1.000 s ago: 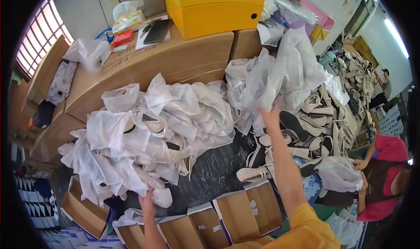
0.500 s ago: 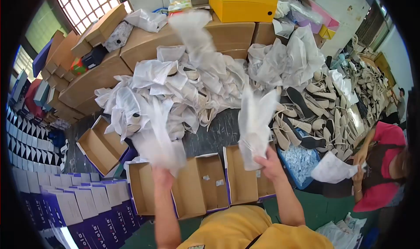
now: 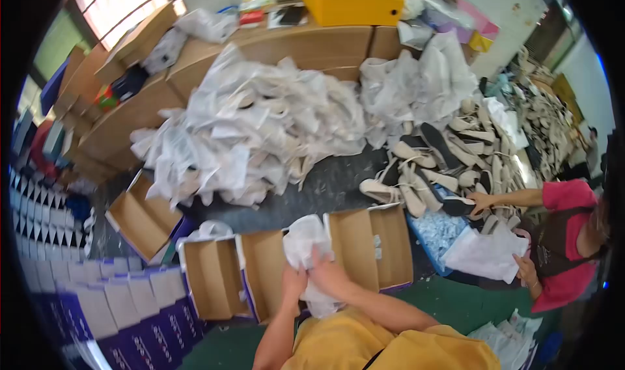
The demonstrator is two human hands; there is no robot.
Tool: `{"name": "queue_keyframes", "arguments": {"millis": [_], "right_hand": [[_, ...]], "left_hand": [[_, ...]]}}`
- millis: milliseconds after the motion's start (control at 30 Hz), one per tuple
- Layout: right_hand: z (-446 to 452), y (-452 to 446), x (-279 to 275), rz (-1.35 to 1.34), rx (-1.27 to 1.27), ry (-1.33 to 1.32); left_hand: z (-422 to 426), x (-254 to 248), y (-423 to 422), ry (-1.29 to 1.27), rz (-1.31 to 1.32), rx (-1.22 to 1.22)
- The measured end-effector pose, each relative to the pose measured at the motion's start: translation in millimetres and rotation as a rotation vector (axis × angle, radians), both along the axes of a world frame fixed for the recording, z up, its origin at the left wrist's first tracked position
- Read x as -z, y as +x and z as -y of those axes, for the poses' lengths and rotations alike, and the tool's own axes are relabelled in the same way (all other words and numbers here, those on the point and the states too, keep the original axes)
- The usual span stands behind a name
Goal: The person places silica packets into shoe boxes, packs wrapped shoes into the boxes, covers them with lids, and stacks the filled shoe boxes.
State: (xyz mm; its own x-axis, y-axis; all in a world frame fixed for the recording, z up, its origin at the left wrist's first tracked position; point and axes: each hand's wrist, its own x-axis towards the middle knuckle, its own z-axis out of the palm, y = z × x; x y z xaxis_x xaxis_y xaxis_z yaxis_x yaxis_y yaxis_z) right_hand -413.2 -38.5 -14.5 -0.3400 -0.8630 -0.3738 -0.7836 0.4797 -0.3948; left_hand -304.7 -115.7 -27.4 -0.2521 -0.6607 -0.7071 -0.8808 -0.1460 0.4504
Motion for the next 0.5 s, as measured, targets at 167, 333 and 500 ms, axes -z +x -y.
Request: {"name": "queue_keyframes", "arguments": {"millis": [167, 333, 500], "right_hand": [[53.5, -141.6, -2.6, 0.164, -0.125, -0.051], [204.5, -439.9, 31.4, -0.178, 0.611, -0.869], [286.3, -549.9, 61.0, -0.159, 0.941, -0.718]], "left_hand": [[40.3, 9.5, -19.4, -0.654, -0.476, -0.069], [249.0, 6.1, -147.7, -0.388, -0.819, -0.599], [344.2, 36.7, -253.6, -0.889, -0.485, -0.814]]}}
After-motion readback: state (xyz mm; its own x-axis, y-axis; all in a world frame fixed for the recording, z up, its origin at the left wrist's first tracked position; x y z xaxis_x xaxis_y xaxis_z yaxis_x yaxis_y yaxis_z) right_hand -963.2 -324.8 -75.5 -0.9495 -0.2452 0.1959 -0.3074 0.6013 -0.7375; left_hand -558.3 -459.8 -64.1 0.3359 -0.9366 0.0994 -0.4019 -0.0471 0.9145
